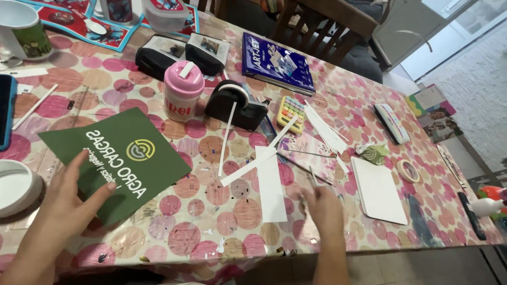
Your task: Cutting a printed logo from a sheet of paper and aligning it on a heat press for transfer.
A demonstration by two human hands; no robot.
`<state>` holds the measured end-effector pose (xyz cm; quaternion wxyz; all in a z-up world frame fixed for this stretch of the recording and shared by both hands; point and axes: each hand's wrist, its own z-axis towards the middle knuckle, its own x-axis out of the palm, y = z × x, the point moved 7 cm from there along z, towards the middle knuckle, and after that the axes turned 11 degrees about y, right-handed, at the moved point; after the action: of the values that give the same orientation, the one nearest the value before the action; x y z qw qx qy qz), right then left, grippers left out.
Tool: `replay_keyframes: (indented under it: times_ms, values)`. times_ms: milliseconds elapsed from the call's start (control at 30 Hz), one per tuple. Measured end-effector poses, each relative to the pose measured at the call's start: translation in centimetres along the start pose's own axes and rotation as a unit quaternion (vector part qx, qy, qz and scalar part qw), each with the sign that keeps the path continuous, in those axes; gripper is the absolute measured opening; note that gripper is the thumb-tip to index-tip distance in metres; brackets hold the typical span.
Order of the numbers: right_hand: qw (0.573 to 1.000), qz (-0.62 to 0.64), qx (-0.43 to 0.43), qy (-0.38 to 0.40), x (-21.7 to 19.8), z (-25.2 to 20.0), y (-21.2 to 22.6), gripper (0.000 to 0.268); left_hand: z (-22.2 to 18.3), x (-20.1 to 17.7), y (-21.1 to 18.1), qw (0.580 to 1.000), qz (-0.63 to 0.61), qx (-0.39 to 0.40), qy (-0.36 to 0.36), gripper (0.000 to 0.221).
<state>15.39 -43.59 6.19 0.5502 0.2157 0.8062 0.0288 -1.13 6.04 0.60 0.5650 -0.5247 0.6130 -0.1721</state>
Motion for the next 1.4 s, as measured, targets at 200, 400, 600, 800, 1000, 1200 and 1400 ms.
replay_keyframes:
  times_ms: [200, 400, 600, 800, 1000, 1200, 1400]
  values:
    - [0.990, -0.142, -0.008, 0.011, 4.0, 4.2, 8.2, 0.096, -4.6, 1.9, -4.6, 0.957, 0.277, 0.045, -0.074, 0.089]
    - [0.992, -0.063, -0.100, -0.033, 5.9, 5.6, 12.5, 0.095, 2.6, 14.4, -9.2, 0.888, 0.341, 0.307, 0.019, 0.081]
    - [0.985, 0.116, -0.128, -0.015, 5.8, 8.3, 10.9, 0.069, 7.5, 22.8, -13.8, 0.891, 0.322, 0.311, 0.073, 0.065]
    - [0.980, 0.123, -0.159, -0.006, 8.3, 11.3, 10.1, 0.062, 9.8, 29.3, -11.1, 0.875, 0.304, 0.373, 0.061, 0.060]
    - [0.971, 0.143, -0.192, 0.006, 7.0, 7.5, 12.8, 0.062, 8.9, 30.4, -12.1, 0.852, 0.295, 0.407, 0.144, 0.056]
    - [0.959, 0.099, -0.261, 0.058, 7.7, 9.3, 13.3, 0.061, 3.9, 25.8, -14.4, 0.849, 0.220, 0.433, 0.210, 0.068]
    - [0.987, 0.048, -0.053, 0.141, -4.9, 3.2, 13.4, 0.059, 3.7, 24.7, -15.2, 0.880, 0.215, 0.254, 0.338, 0.076]
